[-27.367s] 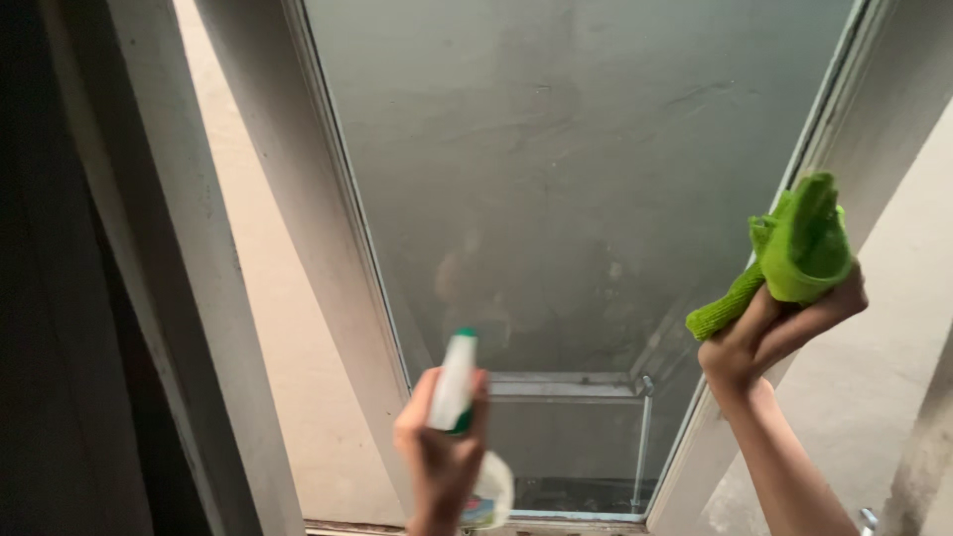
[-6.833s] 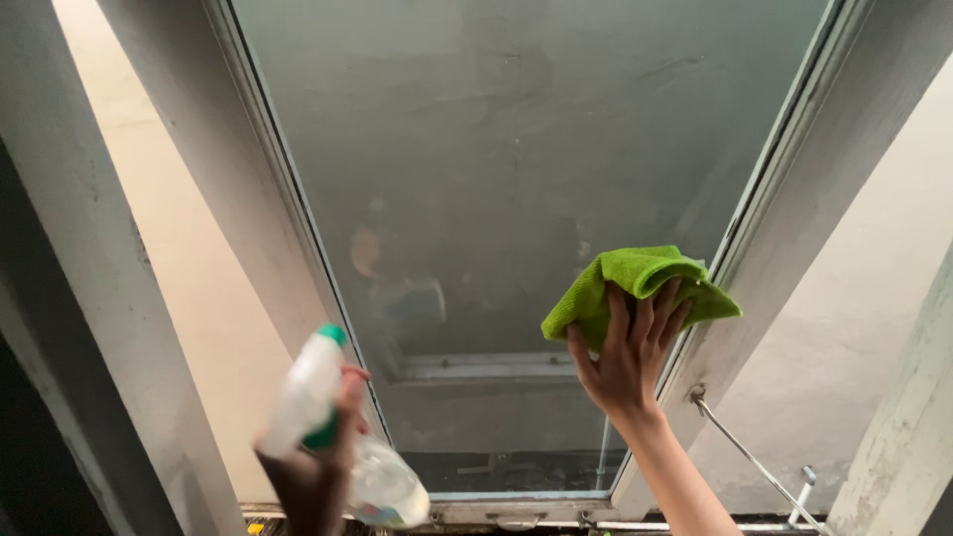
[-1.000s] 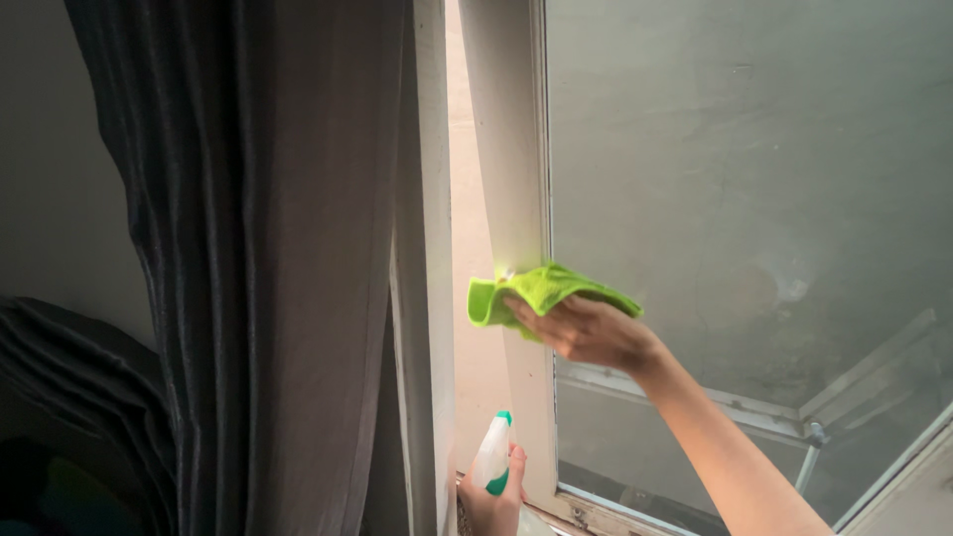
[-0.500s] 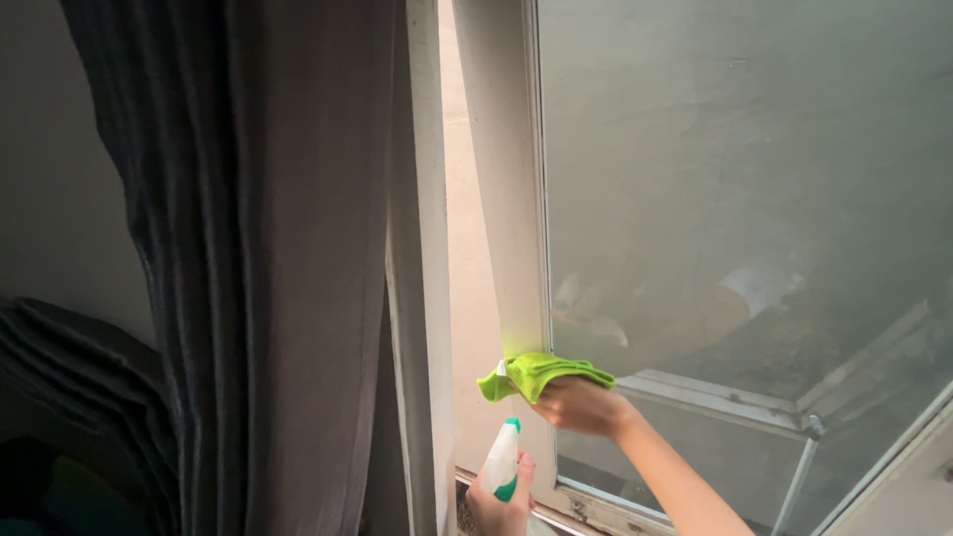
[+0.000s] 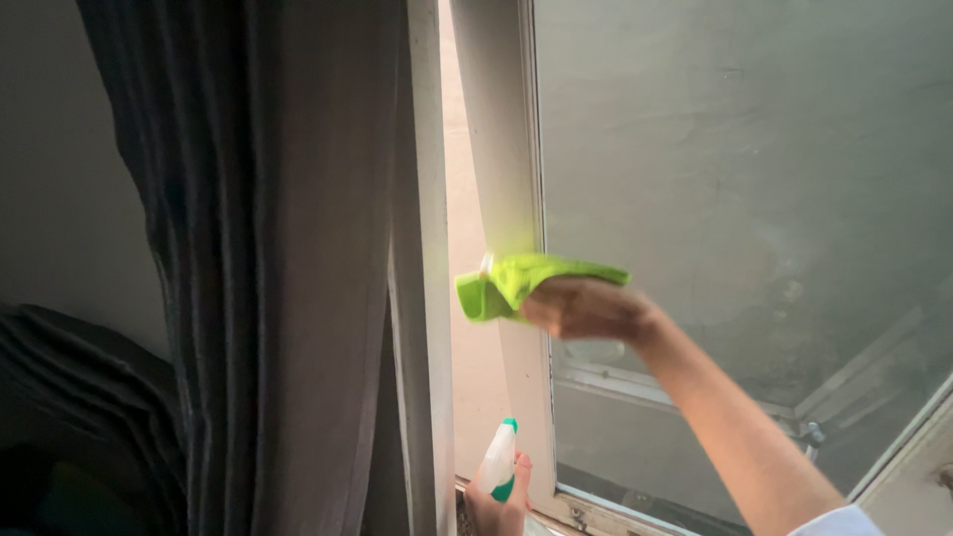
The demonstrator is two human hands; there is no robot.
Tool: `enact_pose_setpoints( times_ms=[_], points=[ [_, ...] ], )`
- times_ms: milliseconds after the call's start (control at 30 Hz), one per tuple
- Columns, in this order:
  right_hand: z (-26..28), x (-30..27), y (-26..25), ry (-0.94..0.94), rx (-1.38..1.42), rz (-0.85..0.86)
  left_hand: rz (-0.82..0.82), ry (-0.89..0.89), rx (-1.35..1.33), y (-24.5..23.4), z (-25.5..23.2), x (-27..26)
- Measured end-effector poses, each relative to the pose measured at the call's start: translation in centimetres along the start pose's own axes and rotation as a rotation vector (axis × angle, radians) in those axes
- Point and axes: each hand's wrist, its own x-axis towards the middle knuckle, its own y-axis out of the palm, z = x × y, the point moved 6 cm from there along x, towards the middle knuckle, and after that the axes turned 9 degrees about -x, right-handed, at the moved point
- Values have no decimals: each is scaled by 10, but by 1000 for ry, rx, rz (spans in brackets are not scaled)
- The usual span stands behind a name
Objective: The person cleans a glass window by hand using a green cloth and a spray bottle, wiping the surface in circular and vertical motions.
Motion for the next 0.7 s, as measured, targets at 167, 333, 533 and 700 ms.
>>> enact_pose_setpoints(
  times_ms=[167, 333, 533, 700],
  points=[
    [-82, -5, 3, 279, -14, -36, 10, 27, 19, 4, 3, 9],
    [-53, -1, -3, 270, -154, -14, 50, 52, -76, 9, 4, 12],
    [2, 4, -13, 347, 575, 21, 54, 83, -72, 8, 8, 2],
    [-6, -1, -4, 517, 560, 43, 70, 100, -34, 2, 11, 0]
  ],
)
